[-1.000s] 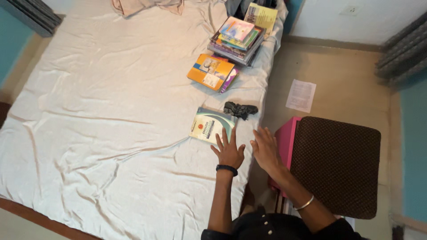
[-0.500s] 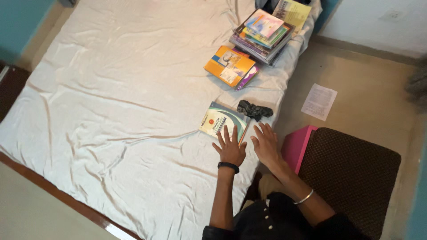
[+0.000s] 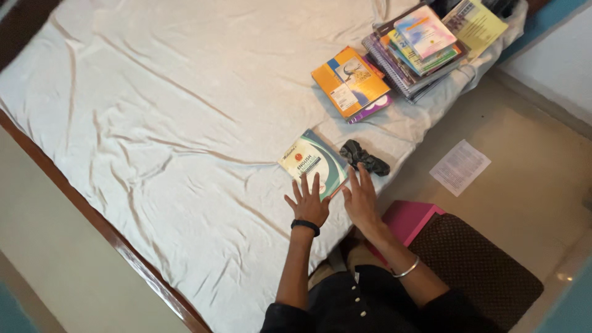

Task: The person wipes a book with a cloth, carries it across the room to a wooden wardrobe, and places it on a shelf inside before returning to the bed to pick up another book.

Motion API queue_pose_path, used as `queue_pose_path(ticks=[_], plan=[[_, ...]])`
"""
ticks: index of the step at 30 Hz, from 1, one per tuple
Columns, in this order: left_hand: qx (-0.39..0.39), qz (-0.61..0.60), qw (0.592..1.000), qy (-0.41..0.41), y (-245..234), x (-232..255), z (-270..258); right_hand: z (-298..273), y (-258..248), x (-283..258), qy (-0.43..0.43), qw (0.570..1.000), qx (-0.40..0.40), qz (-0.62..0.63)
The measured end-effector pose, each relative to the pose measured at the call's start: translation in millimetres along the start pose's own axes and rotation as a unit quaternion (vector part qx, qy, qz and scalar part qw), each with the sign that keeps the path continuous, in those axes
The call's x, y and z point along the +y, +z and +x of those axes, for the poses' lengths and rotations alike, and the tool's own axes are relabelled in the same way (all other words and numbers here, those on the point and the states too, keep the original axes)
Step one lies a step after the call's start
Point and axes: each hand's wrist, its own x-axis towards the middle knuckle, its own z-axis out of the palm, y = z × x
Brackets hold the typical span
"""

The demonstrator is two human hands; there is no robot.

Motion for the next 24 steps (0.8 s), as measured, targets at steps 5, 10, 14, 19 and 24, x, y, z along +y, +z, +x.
queue_pose_path(ticks=[5, 10, 14, 19, 24], plan=[[-0.050, 0.019, 0.998, -0.028, 18.4, -12.9, 23.5, 11.5, 17.4, -3.5, -0.022, 1.000, -0.022, 0.002], [-0.050, 0.016, 0.999, -0.009, 53.4, -53.4, 67.0, 17.2, 60.7, 6.4, 0.037, 0.998, -0.048, 0.035], [-0.057, 0.004, 0.998, -0.007, 74.9, -87.1, 112.4, 18.4, 107.1, 17.2, 0.072, 0.997, -0.015, 0.029], [-0.056, 0.002, 0.998, 0.022, 102.9, -134.5, 167.5, 19.2, 173.3, 42.7, 0.111, 0.993, 0.024, 0.025], [-0.053, 0.018, 0.998, 0.038, 140.3, -176.3, 222.4, 18.6, 223.7, 82.0, 0.180, 0.982, 0.049, -0.026]])
